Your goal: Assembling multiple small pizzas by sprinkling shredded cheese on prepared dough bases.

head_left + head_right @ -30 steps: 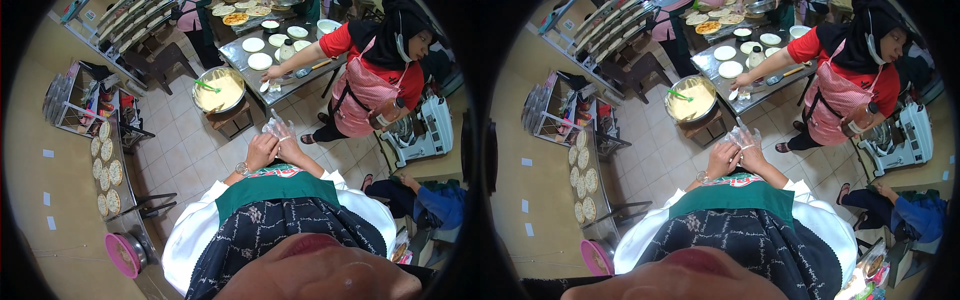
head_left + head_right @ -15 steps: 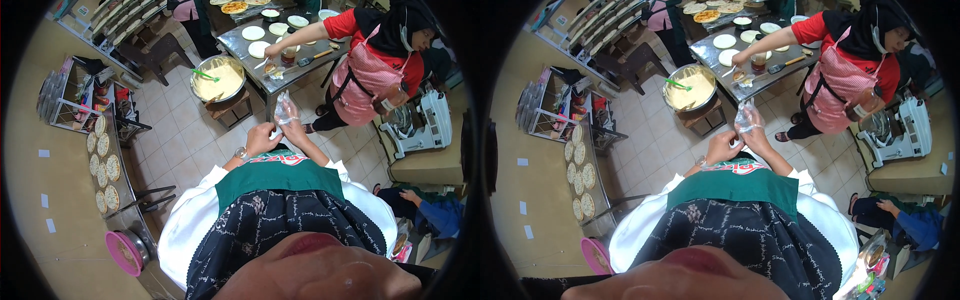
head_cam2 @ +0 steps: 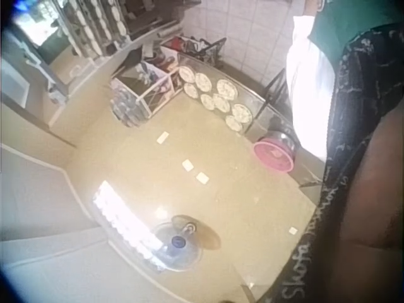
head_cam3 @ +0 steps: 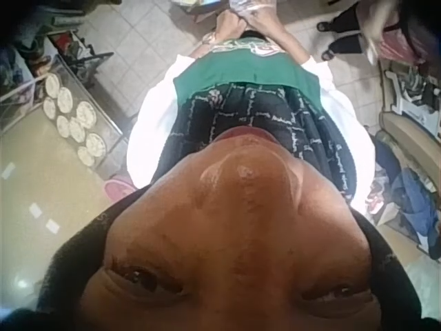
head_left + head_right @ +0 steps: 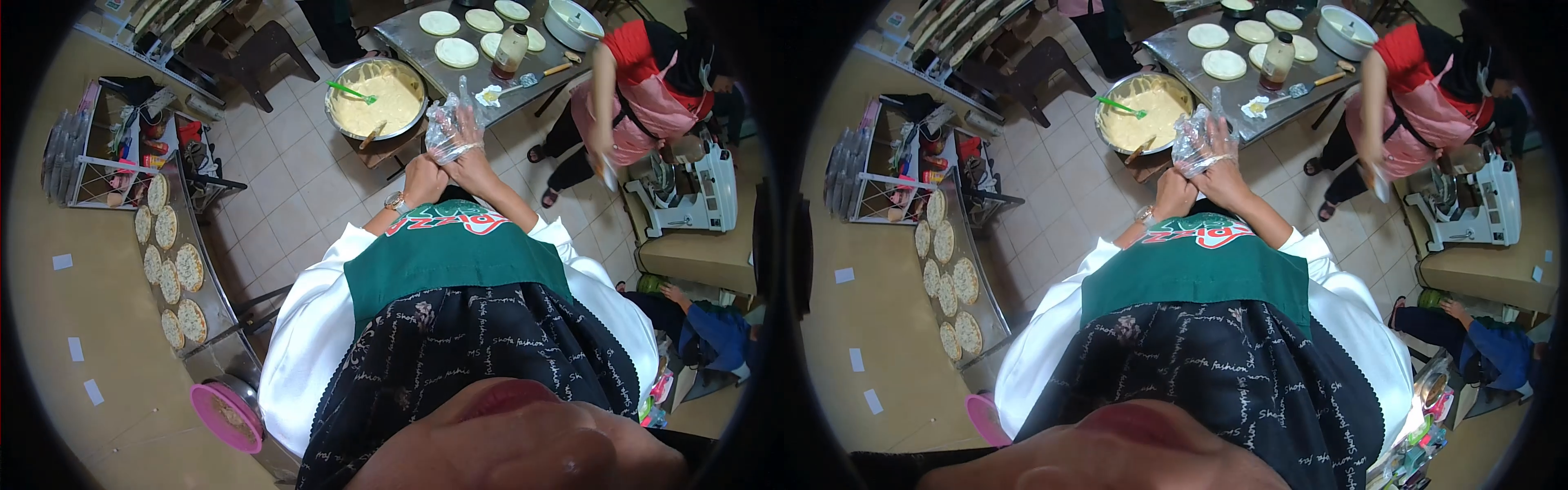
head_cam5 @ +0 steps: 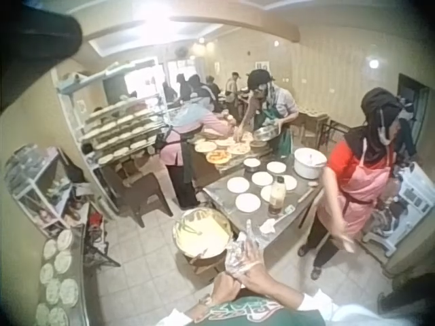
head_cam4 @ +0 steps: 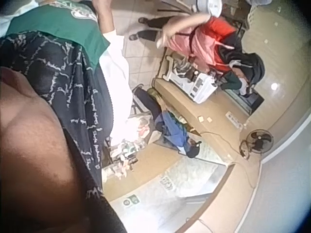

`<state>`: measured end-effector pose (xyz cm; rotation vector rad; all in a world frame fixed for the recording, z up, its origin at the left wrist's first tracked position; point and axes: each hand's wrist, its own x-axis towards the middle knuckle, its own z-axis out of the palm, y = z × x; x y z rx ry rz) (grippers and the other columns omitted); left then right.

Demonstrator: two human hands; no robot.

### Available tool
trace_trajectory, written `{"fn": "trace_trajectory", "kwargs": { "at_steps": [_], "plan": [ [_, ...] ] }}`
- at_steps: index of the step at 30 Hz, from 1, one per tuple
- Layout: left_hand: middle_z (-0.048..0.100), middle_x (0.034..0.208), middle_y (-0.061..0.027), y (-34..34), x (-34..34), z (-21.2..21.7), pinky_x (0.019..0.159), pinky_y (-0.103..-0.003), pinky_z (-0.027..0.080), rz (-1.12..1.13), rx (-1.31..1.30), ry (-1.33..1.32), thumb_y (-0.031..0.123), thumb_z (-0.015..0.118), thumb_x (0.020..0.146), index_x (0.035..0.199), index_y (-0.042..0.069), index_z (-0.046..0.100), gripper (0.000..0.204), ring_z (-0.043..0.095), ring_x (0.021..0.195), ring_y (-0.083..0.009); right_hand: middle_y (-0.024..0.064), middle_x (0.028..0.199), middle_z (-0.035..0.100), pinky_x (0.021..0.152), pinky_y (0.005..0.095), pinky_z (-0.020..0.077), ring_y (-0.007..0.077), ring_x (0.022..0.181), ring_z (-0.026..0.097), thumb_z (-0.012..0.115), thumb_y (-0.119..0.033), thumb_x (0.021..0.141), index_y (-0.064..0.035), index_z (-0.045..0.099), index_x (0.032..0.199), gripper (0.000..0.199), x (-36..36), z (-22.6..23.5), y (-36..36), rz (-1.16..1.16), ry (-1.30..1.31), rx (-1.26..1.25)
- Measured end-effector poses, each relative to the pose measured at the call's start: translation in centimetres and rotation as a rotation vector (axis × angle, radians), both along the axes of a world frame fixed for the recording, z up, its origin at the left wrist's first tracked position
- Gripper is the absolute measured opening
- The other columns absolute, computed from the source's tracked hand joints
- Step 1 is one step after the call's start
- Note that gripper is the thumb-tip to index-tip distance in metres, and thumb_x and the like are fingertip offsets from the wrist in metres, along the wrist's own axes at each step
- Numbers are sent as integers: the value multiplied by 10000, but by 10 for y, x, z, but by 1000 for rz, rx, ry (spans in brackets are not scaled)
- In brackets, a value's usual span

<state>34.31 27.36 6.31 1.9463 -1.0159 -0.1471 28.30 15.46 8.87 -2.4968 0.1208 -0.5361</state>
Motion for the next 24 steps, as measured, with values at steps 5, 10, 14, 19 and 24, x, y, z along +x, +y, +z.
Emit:
{"fn": "trace_trajectory", "kwargs": {
  "at_steps": [5,10,14,19,24],
  "plan": [
    [578,668,-240,22,35,4,605,-462,458,10,-117,-83,117,514,706,676,-24,596,166,582,653,-396,189,1451,200,1073,478,120,410,1351,86,593,-348,843,-160,360,1366,603,43,7,31,-26,-66,142],
    [561,585,-214,36,60,14,543,-453,456,-119,29,-231,124,544,687,563,-12,583,189,571,554,-377,190,1428,255,1070,462,169,412,1339,134,615,-329,830,-140,379,1350,601,84,10,39,-3,-80,223],
    [553,558,-207,35,71,-3,516,-446,454,-205,-3,-272,158,533,712,544,-14,577,245,565,513,-364,167,1333,424,1055,455,231,403,1263,316,641,-325,801,-154,545,1225,467,106,1,41,-167,-281,66],
    [537,526,-208,19,74,-16,503,-453,448,-272,-3,-220,168,523,726,510,-3,562,278,555,491,-368,150,1267,497,936,333,410,275,1118,509,686,-305,758,-125,677,1020,317,110,-22,20,-164,-90,463],
    [537,522,-200,-8,72,-32,500,-460,445,-357,48,-190,180,520,736,507,2,551,292,551,490,-369,204,1291,463,842,288,465,231,1014,590,678,-372,769,-8,633,1064,471,107,-34,-5,-338,-80,-207]
  ]
}}
